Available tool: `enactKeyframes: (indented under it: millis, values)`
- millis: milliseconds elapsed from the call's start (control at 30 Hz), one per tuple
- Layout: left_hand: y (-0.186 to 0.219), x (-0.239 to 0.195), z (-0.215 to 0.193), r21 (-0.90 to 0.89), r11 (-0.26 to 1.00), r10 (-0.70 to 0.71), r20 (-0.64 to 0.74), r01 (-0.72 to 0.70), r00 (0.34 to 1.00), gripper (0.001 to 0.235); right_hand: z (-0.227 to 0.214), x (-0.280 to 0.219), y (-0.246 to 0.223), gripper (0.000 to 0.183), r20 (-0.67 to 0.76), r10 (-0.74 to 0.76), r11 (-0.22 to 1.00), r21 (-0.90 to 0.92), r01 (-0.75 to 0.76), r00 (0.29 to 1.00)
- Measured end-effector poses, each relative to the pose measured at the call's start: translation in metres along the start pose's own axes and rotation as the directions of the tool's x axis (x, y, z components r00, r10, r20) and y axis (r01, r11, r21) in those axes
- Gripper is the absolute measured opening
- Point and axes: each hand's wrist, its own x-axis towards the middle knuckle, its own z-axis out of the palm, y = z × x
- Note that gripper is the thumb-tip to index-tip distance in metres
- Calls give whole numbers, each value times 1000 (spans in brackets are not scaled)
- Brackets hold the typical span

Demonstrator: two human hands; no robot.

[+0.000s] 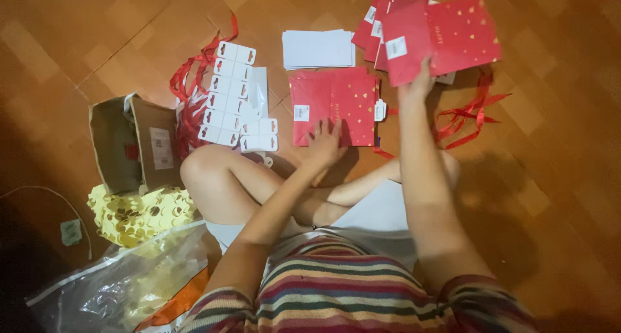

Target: The person sits on the floor and assembles small red gift boxes by inserting white paper inserts into the red envelopes and folding the flaps closed. The person handles multiple boxes one at a time, stacking completed boxes to the side.

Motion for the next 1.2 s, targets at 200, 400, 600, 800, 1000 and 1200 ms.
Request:
enactKeyframes:
  millis: [200,400,600,800,1000,1200]
  values:
    - [-15,-7,22,97,993,86,-135,-73,987,102,-12,13,9,85,-56,304,950,-51,-307,951]
    - [-52,14,10,-305,952,-153,-513,-13,844,79,-45,-65,23,71,-50,-121,346,-938,-5,991]
    - [-86,44,-20,-614,699,-534,-104,368,839,73,-57,-118,43,40,84,9,261,-962,78,996]
    - [-115,98,-29,-323,897,-377,-198,303,905,72,-71,-169,78,65,63,40,489,-872,35,997]
    - [-91,68,-27,-120,990,-12,-575,-69,818,55,-78,-201,83,90,325,-40,-217,-926,309,945]
    - [1,13,14,133,980,187,-325,-151,927,79,-74,-184,90,57,285,-34,58,-956,286,958]
